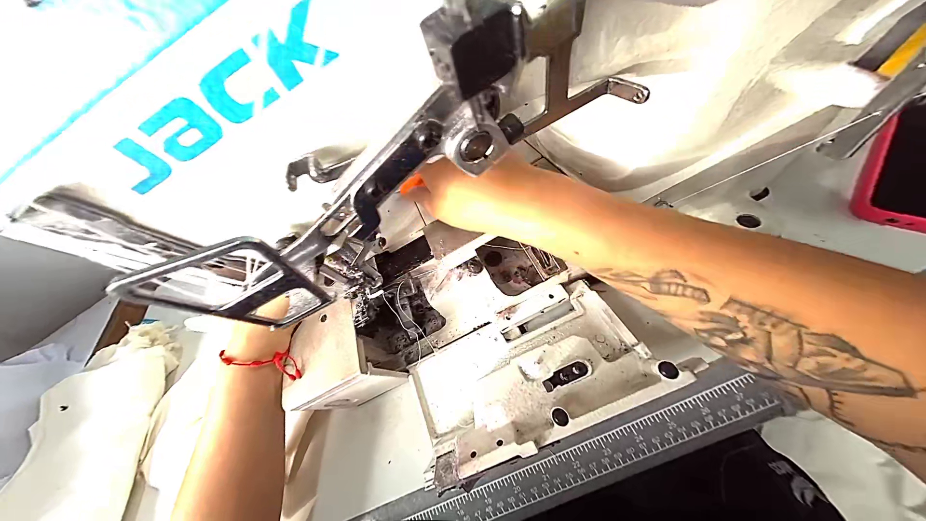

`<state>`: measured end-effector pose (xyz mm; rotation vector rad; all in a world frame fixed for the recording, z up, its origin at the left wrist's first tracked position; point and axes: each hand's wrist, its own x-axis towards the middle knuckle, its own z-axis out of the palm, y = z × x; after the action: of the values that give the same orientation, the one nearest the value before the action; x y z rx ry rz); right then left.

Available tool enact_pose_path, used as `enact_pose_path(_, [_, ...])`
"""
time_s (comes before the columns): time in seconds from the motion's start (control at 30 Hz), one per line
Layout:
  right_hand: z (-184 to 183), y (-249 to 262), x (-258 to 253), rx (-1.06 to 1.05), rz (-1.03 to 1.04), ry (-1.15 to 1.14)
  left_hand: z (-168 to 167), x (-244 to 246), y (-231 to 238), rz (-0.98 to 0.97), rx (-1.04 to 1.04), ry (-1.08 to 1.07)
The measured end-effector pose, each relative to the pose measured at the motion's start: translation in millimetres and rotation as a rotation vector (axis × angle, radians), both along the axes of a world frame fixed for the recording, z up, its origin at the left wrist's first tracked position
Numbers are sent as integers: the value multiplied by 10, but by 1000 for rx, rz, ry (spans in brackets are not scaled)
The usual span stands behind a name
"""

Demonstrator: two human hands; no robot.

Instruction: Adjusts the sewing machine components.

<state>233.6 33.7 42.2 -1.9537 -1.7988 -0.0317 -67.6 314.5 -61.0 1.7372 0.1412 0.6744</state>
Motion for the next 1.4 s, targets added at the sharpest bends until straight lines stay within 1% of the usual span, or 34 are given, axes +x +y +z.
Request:
enact_pose_path(0.03, [-27, 39, 62, -36, -12, -10, 327, 422, -755, 482, -172, 58])
enact_pose_path(0.07, [-59, 65, 110, -45, -10, -9, 536, 613, -1098, 495, -88, 149])
enact_pose_path(0.1, [-74, 66, 135, -36, 1, 8, 648, 781, -1334, 495, 0, 181])
enact_pose_path(0.13, [-79, 46, 144, -18, 21, 23, 663, 850, -1396, 452, 37, 138])
enact_pose_path(0.2, [-68, -57, 104, 47, 103, 53, 623, 789, -1238, 251, 66, 74])
enact_pose_path(0.23, [-59, -121, 55, 82, 148, 46, 637, 776, -1219, 202, 82, 71])
enact_pose_path(0.27, [-39, -184, -14, 98, 185, 25, 703, 832, -1380, 274, 53, 94])
enact_pose_path(0.3, [-23, -244, -90, 107, 212, -12, 816, 1039, -1738, 542, -8, 132])
enact_pose_path(0.33, [-29, -292, -158, 141, 235, -64, 866, 1145, -1918, 707, -40, 148])
enact_pose_path(0.37, [-43, -326, -211, 175, 246, -113, 850, 1072, -1927, 714, -23, 159])
enact_pose_path(0.4, [-58, -350, -246, 207, 248, -149, 788, 905, -1814, 667, 22, 156])
enact_pose_path(0.47, [-93, -351, -267, 271, 237, -196, 710, 741, -1688, 660, 82, 158])
enact_pose_path(0.53, [-108, -337, -264, 288, 229, -218, 647, 616, -1540, 580, 96, 126])
enact_pose_path(0.57, [-115, -332, -263, 291, 234, -220, 636, 595, -1533, 587, 115, 127])
enact_pose_path(0.63, [-137, -338, -265, 301, 252, -216, 644, 620, -1524, 553, 140, 116])
enact_pose_path(0.7, [-171, -356, -285, 322, 261, -220, 686, 753, -1522, 440, 139, 78])
enact_pose_path(0.73, [-191, -362, -299, 336, 260, -226, 721, 841, -1580, 425, 114, 55])
enact_pose_path(0.8, [-224, -370, -327, 351, 251, -243, 825, 975, -1749, 433, 33, 45])
enact_pose_path(0.83, [-243, -367, -339, 365, 249, -251, 860, 1087, -1880, 554, 15, 62])
enact_pose_path(0.87, [-257, -364, -348, 373, 246, -257, 850, 1073, -1873, 595, 23, 95])
enact_pose_path(0.9, [-269, -361, -357, 382, 243, -260, 800, 980, -1786, 588, 45, 96])
enact_pose_path(0.97, [-278, -354, -369, 387, 241, -265, 669, 695, -1479, 485, 84, 96])
enact_pose_path(1.03, [-267, -359, -375, 367, 240, -267, 637, 633, -1390, 415, 118, 91])
enact_pose_path(1.1, [-257, -362, -377, 357, 229, -265, 675, 711, -1465, 425, 116, 79])
enact_pose_path(1.17, [-248, -362, -364, 373, 219, -243, 785, 958, -1699, 489, 131, 91])
enact_pose_path(1.2, [-241, -361, -351, 384, 211, -225, 800, 981, -1702, 486, 133, 107])
enact_pose_path(1.23, [-228, -356, -333, 392, 197, -213, 780, 902, -1583, 453, 130, 127])
enact_pose_path(1.27, [-206, -348, -315, 392, 177, -198, 760, 842, -1514, 462, 123, 163])
enact_pose_path(1.3, [-172, -335, -293, 385, 153, -180, 747, 863, -1531, 552, 101, 194])
enact_pose_path(1.33, [-135, -313, -264, 371, 125, -162, 767, 883, -1540, 549, 89, 236])
enact_pose_path(1.37, [-105, -280, -233, 356, 98, -138, 815, 850, -1453, 419, 117, 322])
enact_pose_path(1.4, [-78, -246, -205, 333, 81, -112, 934, 868, -1436, 300, 133, 437])
